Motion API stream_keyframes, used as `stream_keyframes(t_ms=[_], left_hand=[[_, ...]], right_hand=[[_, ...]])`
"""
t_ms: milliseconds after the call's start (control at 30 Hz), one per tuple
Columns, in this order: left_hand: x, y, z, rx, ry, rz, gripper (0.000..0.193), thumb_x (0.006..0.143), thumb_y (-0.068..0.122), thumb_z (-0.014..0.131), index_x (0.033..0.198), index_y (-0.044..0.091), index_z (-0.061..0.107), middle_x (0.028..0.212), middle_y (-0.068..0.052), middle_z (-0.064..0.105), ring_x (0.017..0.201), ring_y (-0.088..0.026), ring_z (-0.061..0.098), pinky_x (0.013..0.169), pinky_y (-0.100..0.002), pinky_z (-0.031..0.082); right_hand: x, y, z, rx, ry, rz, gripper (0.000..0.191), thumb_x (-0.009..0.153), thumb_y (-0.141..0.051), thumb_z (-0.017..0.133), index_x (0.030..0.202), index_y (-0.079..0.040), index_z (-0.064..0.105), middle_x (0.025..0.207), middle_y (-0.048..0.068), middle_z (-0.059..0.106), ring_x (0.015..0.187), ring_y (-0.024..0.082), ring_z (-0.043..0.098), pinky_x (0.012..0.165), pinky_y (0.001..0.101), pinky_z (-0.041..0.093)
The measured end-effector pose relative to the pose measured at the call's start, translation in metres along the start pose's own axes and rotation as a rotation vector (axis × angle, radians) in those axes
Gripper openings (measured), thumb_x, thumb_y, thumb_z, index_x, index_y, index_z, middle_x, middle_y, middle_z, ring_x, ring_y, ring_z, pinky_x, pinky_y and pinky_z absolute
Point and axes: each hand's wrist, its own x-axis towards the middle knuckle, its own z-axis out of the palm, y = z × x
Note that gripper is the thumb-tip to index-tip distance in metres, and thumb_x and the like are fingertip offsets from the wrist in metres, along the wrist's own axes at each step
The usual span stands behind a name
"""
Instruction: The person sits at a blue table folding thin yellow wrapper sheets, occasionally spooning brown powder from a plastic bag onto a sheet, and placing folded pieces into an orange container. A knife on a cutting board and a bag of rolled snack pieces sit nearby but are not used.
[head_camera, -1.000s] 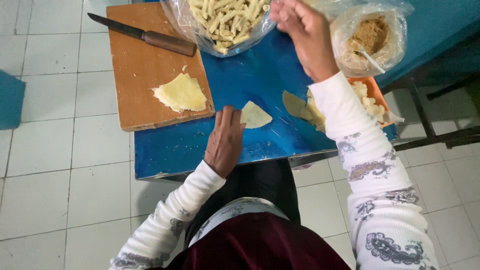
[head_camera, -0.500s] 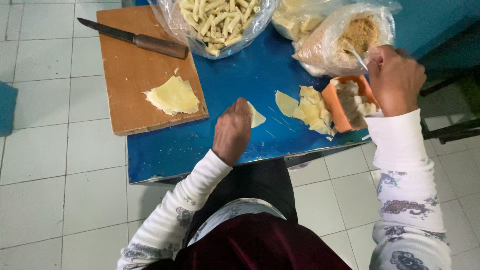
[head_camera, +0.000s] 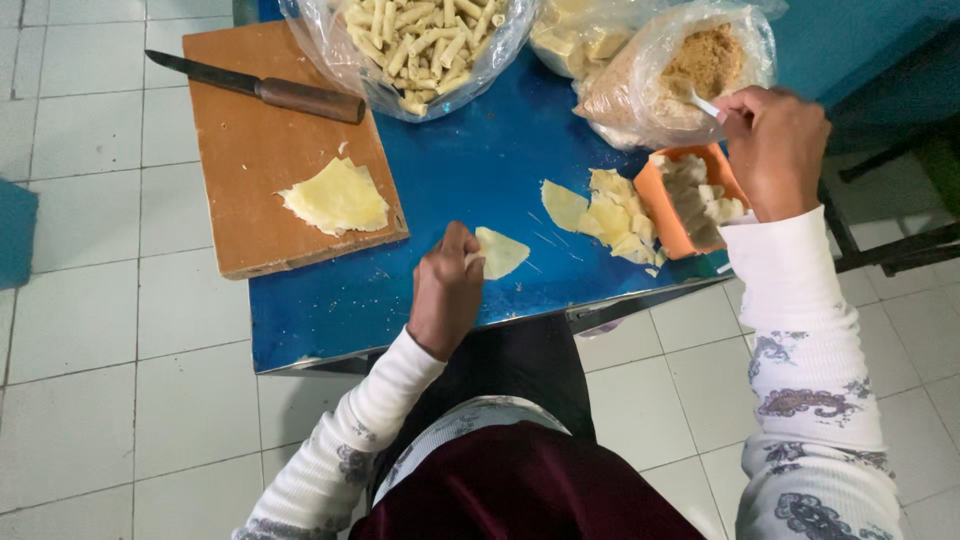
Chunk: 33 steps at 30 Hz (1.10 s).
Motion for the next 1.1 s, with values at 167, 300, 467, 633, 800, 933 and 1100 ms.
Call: stream_keyframes(t_ms=[167,300,467,633,800,933,1100], left_hand=[[-0.007,0.006,-0.007,0.112,0.005,0.017,0.025,0.086,-0.004,0.064,0.107,0.002,0.053,0.098,-0.02,0.071,0.088,-0.043,0.069,0.071,-0.049,0.054],[-0.009,0.007,-0.011,0.12,0.022,0.068,0.035,0.085,-0.008,0.064,0.118,0.001,0.055,0.097,-0.022,0.07,0.091,-0.04,0.07,0.075,-0.048,0.055],[-0.011,0.003,-0.011,0.087,0.043,0.034,0.048,0.084,-0.009,0.066,0.129,-0.001,0.053,0.098,-0.021,0.067,0.089,-0.037,0.07,0.074,-0.045,0.057],[-0.012,-0.003,-0.011,0.054,0.053,-0.032,0.054,0.084,-0.009,0.069,0.134,0.0,0.052,0.096,-0.017,0.065,0.084,-0.031,0.069,0.071,-0.04,0.057],[-0.015,-0.004,-0.009,-0.012,0.059,-0.085,0.058,0.082,-0.011,0.069,0.136,0.001,0.051,0.093,-0.014,0.065,0.08,-0.025,0.068,0.071,-0.035,0.057],[-0.016,-0.005,-0.009,-0.079,0.067,-0.084,0.058,0.083,-0.011,0.069,0.137,0.001,0.049,0.095,-0.012,0.065,0.081,-0.021,0.069,0.071,-0.032,0.058],[-0.016,-0.007,-0.009,-0.119,0.062,-0.123,0.058,0.084,-0.011,0.069,0.137,0.002,0.049,0.096,-0.012,0.065,0.08,-0.019,0.068,0.07,-0.03,0.057]], right_hand=[[0.003,0.014,0.008,0.183,-0.023,-0.013,0.009,0.101,-0.003,0.074,0.108,-0.001,0.078,0.1,0.014,0.075,0.08,0.02,0.072,0.072,0.031,0.054],[0.001,0.028,0.004,0.391,-0.039,0.136,0.013,0.099,-0.002,0.071,0.111,0.002,0.077,0.097,0.007,0.077,0.083,0.007,0.069,0.076,0.0234,0.053],[-0.008,0.025,-0.009,0.467,-0.033,0.288,0.017,0.103,-0.004,0.07,0.117,0.0,0.078,0.092,0.001,0.072,0.077,0.004,0.059,0.071,0.0205,0.048],[-0.026,-0.013,-0.02,0.545,-0.079,0.288,0.019,0.105,-0.007,0.069,0.121,0.0,0.075,0.097,0.001,0.073,0.08,0.003,0.061,0.072,0.0199,0.049],[-0.061,-0.067,0.009,0.767,-0.341,0.258,0.02,0.103,-0.012,0.068,0.118,0.001,0.075,0.097,0.003,0.072,0.085,0.004,0.059,0.075,0.0214,0.047],[-0.081,-0.105,0.034,0.795,-0.495,0.147,0.017,0.098,-0.012,0.068,0.111,-0.002,0.075,0.098,0.002,0.077,0.085,0.007,0.067,0.077,0.0248,0.053],[-0.08,-0.125,0.046,0.655,-0.463,-0.053,0.013,0.092,-0.009,0.071,0.105,-0.007,0.076,0.098,0.005,0.074,0.084,0.018,0.071,0.075,0.0303,0.055]])
